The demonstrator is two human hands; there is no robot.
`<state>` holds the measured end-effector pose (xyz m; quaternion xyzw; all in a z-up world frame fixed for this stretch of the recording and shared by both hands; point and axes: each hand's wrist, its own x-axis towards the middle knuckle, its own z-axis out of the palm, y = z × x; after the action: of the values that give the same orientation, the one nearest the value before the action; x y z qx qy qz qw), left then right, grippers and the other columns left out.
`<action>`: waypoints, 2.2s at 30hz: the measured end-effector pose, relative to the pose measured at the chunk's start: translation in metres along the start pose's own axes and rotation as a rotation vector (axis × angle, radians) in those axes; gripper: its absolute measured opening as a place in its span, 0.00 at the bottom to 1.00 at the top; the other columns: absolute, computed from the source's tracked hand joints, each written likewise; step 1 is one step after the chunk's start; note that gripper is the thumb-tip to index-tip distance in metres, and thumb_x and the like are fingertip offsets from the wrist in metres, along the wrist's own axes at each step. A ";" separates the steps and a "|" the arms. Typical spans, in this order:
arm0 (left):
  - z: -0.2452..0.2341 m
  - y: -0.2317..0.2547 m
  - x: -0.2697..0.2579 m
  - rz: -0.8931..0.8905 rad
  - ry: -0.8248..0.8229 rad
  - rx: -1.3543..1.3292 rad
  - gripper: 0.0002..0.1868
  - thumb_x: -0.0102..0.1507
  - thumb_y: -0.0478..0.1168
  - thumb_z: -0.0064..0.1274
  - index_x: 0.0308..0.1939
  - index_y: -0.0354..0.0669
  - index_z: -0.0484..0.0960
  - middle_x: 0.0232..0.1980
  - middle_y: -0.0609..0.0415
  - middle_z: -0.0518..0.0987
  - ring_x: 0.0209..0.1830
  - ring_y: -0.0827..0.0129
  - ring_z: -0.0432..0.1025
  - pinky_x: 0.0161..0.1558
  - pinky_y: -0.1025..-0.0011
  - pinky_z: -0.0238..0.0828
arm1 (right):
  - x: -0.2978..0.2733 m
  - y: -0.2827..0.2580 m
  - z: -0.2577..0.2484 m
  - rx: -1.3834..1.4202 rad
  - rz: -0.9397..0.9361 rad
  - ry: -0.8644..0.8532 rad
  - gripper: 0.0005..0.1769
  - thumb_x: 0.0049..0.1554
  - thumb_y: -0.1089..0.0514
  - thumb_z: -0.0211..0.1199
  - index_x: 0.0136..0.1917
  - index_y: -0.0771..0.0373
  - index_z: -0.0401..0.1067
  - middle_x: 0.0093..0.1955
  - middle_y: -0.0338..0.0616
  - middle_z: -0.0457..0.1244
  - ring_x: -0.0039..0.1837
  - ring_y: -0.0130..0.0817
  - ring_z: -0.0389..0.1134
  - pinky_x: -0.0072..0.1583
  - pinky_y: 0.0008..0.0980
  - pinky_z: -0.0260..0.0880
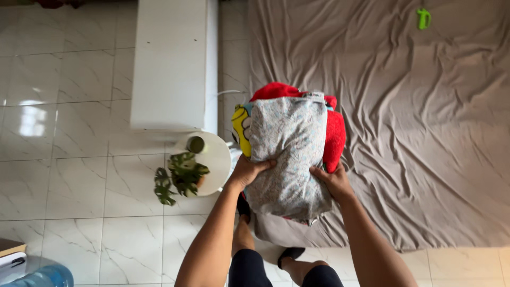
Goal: The person organizes a bedroom by placing folded towels into a wardrobe and closing the doors. They then retrieve a black plastic bag from under a white cabinet, place it on the floor, and roll up a grey rug to store it under a desk. Finally, the person moves a pile of blankets and several pillows on the bed, arranging them neatly.
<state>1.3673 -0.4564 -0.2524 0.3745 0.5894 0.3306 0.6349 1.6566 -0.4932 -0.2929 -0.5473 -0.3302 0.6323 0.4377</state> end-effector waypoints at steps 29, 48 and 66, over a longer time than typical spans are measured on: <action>-0.473 0.091 0.225 0.000 0.472 0.777 0.50 0.52 0.61 0.70 0.69 0.36 0.69 0.66 0.35 0.74 0.66 0.47 0.70 0.65 0.60 0.66 | 0.380 0.013 0.434 -0.962 0.039 -0.246 0.55 0.51 0.32 0.68 0.80 0.62 0.51 0.72 0.65 0.59 0.74 0.56 0.61 0.72 0.44 0.62; -0.307 0.140 0.168 0.454 0.275 0.972 0.27 0.56 0.43 0.64 0.56 0.34 0.79 0.57 0.40 0.79 0.60 0.47 0.71 0.62 0.55 0.68 | 0.254 -0.114 0.367 -1.209 -0.120 -0.278 0.39 0.57 0.39 0.62 0.77 0.51 0.58 0.83 0.48 0.46 0.80 0.52 0.51 0.74 0.48 0.56; -0.194 0.268 0.181 0.628 0.131 1.097 0.29 0.58 0.44 0.64 0.59 0.32 0.76 0.63 0.39 0.75 0.66 0.48 0.67 0.67 0.56 0.62 | 0.234 -0.240 0.230 -1.154 -0.224 -0.015 0.37 0.56 0.42 0.65 0.74 0.53 0.63 0.82 0.50 0.49 0.79 0.55 0.53 0.72 0.51 0.60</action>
<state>1.1955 -0.1497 -0.1155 0.7795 0.5725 0.1732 0.1861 1.4725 -0.1687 -0.1296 -0.6543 -0.6799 0.3041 0.1310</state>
